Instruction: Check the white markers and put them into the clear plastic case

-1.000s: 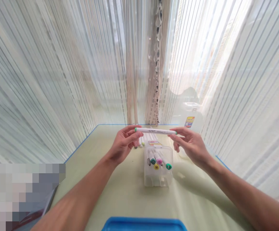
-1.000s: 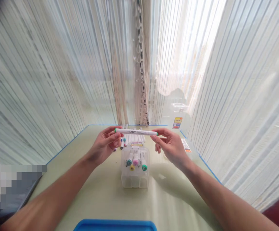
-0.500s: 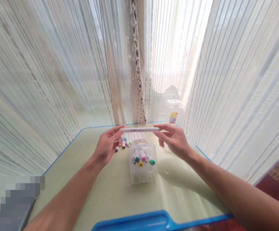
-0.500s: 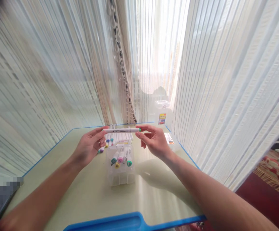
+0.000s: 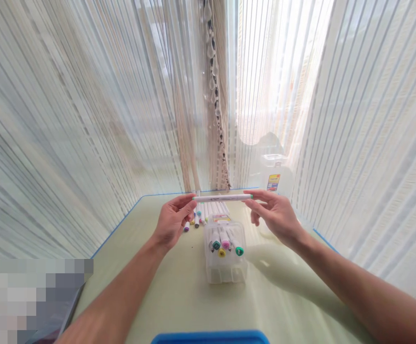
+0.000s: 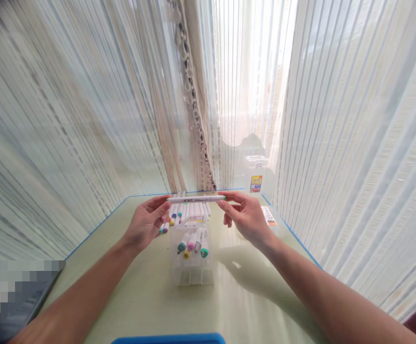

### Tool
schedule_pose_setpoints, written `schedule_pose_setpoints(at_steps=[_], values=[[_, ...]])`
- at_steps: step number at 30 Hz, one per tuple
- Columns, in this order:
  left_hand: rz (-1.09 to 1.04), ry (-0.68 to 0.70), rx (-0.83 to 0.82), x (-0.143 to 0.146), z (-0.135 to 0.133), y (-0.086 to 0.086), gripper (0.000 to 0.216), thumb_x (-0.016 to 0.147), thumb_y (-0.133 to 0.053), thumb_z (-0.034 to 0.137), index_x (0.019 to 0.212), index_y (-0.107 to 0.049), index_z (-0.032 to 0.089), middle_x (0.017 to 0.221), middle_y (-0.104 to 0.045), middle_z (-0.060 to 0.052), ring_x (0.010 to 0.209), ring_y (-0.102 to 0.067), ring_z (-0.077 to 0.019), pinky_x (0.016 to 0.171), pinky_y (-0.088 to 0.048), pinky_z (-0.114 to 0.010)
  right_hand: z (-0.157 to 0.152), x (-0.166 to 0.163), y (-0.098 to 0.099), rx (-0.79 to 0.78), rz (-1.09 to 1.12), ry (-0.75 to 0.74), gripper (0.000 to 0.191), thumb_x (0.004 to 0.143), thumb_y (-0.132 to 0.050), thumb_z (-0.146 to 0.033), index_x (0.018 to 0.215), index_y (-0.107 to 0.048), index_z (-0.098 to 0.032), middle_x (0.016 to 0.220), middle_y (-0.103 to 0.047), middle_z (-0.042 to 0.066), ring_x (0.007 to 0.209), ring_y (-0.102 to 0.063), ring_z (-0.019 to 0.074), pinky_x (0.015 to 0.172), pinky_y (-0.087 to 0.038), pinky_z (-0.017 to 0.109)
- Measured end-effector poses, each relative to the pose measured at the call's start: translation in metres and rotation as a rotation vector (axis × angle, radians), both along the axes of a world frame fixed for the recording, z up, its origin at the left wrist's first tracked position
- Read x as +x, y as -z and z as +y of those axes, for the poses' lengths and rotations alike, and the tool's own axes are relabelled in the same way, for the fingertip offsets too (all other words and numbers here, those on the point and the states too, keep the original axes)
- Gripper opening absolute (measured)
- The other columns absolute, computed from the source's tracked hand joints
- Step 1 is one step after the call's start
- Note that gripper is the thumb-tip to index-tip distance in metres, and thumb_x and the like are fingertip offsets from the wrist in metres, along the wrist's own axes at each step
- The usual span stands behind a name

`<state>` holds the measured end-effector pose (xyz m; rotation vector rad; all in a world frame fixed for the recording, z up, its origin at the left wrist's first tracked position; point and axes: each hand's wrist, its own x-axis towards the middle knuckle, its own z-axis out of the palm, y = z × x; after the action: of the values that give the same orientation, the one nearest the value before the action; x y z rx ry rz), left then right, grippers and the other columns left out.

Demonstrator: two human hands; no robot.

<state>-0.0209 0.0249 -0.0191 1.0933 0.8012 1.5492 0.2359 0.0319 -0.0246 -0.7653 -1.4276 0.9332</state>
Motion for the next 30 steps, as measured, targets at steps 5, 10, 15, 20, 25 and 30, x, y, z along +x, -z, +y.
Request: schedule_pose_setpoints(at_steps=[5,10,15,20,25,30], values=[[0.04,0.025,0.023,-0.002,0.0,0.001,0.03,0.063,-0.092,0.025,0.088,-0.078,0.015,0.062,-0.063,0.002,0.046,-0.05,-0.0049,0.048,-0.041,-0.02,0.0,0.0,-0.001,-0.015,0.008,0.0,0.034,0.081,-0.08,-0.039,0.104,-0.074,-0.015,0.073,-0.067,0.001,0.044,-0.059,0.0112,0.04,-0.048,0.027],[0.067,0.044,0.041,-0.003,0.002,0.002,0.029,0.068,-0.089,0.028,0.09,-0.076,0.015,0.071,-0.068,-0.001,0.047,-0.051,-0.006,0.047,-0.04,-0.021,-0.003,0.002,-0.002,-0.005,-0.002,-0.02,0.029,0.082,-0.08,-0.036,0.102,-0.074,-0.015,0.057,-0.062,-0.003,0.042,-0.057,0.0118,0.043,-0.048,0.027],[0.079,0.055,0.0,-0.002,0.0,0.0,0.025,0.073,-0.084,0.031,0.087,-0.073,0.013,0.077,-0.071,-0.004,0.048,-0.051,-0.006,0.047,-0.039,-0.021,-0.006,0.003,-0.002,0.027,-0.025,-0.038,0.026,0.083,-0.08,-0.032,0.103,-0.074,-0.016,0.056,-0.063,-0.003,0.044,-0.058,0.0116,0.043,-0.048,0.026],[0.077,0.065,-0.009,-0.002,-0.002,-0.002,0.023,0.073,-0.083,0.028,0.087,-0.073,0.013,0.073,-0.068,-0.002,0.049,-0.051,-0.0063,0.048,-0.04,-0.021,-0.014,0.001,-0.005,0.206,-0.126,-0.012,0.02,0.085,-0.077,-0.024,0.104,-0.076,-0.019,0.064,-0.066,-0.002,0.046,-0.059,0.0107,0.044,-0.051,0.025],[0.052,0.058,-0.007,-0.004,-0.001,-0.002,0.023,0.07,-0.083,0.026,0.086,-0.075,0.013,0.07,-0.067,-0.001,0.048,-0.049,-0.006,0.048,-0.038,-0.021,-0.025,0.001,-0.013,0.606,-0.414,0.153,0.019,0.085,-0.074,-0.011,0.102,-0.077,-0.02,0.077,-0.074,0.0,0.05,-0.063,0.0089,0.051,-0.056,0.023],[0.04,0.065,-0.005,-0.002,-0.002,-0.004,0.023,0.069,-0.083,0.026,0.087,-0.074,0.013,0.07,-0.069,-0.002,0.048,-0.049,-0.0062,0.049,-0.038,-0.021,-0.03,0.001,-0.018,0.787,-0.535,0.222,0.018,0.086,-0.073,-0.008,0.1,-0.076,-0.019,0.085,-0.078,0.003,0.056,-0.065,0.0097,0.052,-0.055,0.022]])
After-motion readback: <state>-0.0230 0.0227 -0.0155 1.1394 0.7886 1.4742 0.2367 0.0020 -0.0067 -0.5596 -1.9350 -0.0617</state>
